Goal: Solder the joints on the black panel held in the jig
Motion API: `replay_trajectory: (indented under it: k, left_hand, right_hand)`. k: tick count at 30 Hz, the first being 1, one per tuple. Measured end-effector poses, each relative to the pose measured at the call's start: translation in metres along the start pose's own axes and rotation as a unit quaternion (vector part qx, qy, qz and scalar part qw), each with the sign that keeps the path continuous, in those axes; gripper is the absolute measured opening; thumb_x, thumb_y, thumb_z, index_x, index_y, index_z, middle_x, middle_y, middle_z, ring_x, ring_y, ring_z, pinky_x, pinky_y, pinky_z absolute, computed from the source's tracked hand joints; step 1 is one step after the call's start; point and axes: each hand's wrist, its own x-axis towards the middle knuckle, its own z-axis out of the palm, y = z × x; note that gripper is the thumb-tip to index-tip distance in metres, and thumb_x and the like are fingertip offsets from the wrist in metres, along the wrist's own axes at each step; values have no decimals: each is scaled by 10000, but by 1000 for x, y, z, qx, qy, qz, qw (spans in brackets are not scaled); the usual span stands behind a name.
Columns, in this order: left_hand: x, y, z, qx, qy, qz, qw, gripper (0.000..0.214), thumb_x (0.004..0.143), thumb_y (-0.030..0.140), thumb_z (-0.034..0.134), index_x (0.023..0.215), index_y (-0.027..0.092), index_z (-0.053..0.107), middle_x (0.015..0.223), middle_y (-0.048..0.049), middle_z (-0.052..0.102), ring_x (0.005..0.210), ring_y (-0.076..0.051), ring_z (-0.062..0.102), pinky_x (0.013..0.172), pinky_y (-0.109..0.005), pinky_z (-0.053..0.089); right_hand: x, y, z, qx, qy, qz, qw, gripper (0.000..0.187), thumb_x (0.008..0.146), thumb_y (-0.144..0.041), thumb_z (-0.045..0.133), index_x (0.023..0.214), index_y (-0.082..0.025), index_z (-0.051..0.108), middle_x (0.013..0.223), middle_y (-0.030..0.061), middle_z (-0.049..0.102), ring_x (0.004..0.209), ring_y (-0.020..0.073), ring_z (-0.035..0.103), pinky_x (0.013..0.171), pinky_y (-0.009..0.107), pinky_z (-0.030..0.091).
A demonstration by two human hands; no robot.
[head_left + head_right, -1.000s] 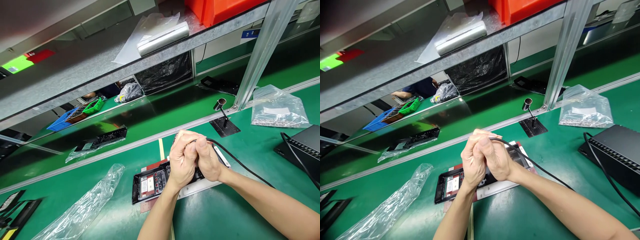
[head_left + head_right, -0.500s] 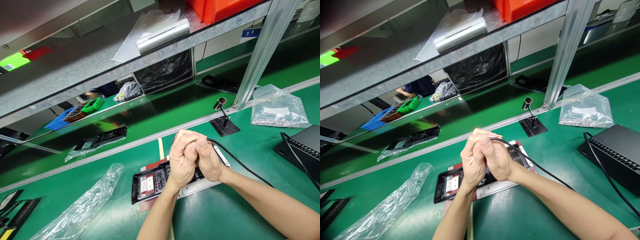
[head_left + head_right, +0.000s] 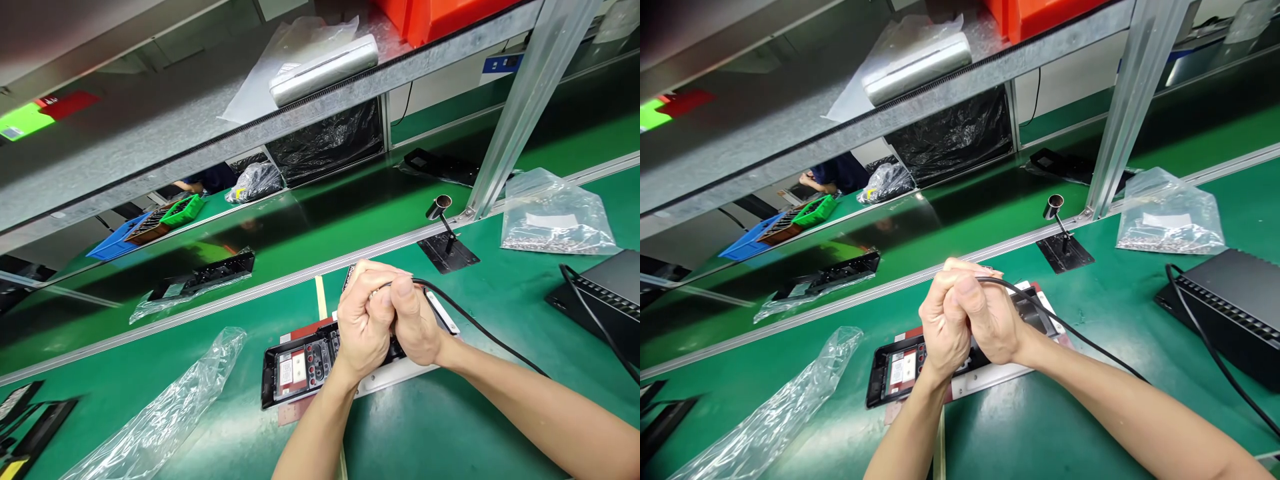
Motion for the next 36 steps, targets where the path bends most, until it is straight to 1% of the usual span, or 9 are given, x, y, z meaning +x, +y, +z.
replay_trajectory:
  k: [7, 13, 18, 24, 29, 33, 36]
  left_hand:
    - [0, 0, 0, 18, 0, -2, 1000, 273, 1047, 413, 511, 999, 220, 698, 965, -57, 737, 951, -218, 690, 838, -396, 568]
    - [0, 0, -1, 24, -2, -10, 1000, 288, 1051, 426, 498, 999, 223, 696, 964, -58, 729, 955, -219, 689, 836, -394, 570]
    - [0, 0, -1, 8, 1, -7, 1000, 279, 1049, 413, 509, 1008, 216, 703, 973, -61, 730, 960, -223, 686, 845, -401, 564]
    - [0, 1, 0, 22, 0, -7, 1000, 294, 1049, 428, 504, 998, 217, 703, 966, -59, 733, 956, -219, 688, 838, -390, 566]
    - [0, 0, 0, -2, 3, -1, 1000, 267, 1048, 391, 522, 1015, 207, 713, 975, -67, 732, 959, -225, 685, 844, -403, 556]
    - [-1, 0, 0, 5, 3, -4, 1000, 280, 1050, 410, 512, 1015, 215, 710, 976, -64, 730, 962, -222, 683, 847, -401, 562]
    - [-2, -1, 0, 11, 2, -10, 1000, 281, 1050, 417, 507, 1012, 223, 707, 978, -60, 727, 962, -221, 686, 840, -397, 568]
  right_hand:
    - [1, -1, 0, 10, 0, 8, 1000, 694, 1012, -705, 226, 644, -212, 545, 716, 62, 570, 791, 221, 598, 768, 393, 553]
    - [2, -2, 0, 16, -3, 12, 1000, 685, 1004, -717, 226, 650, -225, 544, 703, 70, 565, 808, 235, 591, 790, 416, 557]
    - [2, -2, 0, 11, 2, 10, 1000, 686, 1006, -713, 229, 671, -218, 567, 724, 71, 569, 807, 233, 585, 785, 415, 550]
    - [1, -2, 0, 4, 0, 2, 1000, 697, 1010, -708, 222, 667, -208, 567, 735, 66, 553, 804, 222, 575, 774, 393, 540]
    - [2, -2, -1, -1, -9, -8, 1000, 726, 1027, -679, 202, 720, -183, 635, 790, 74, 571, 794, 207, 565, 767, 387, 531]
    - [0, 0, -1, -5, -8, -7, 1000, 738, 1029, -675, 204, 698, -180, 639, 743, 67, 569, 757, 200, 560, 736, 381, 523]
    - [-1, 1, -1, -11, -7, -6, 1000, 741, 1032, -671, 202, 706, -180, 651, 746, 70, 587, 761, 202, 569, 734, 381, 523]
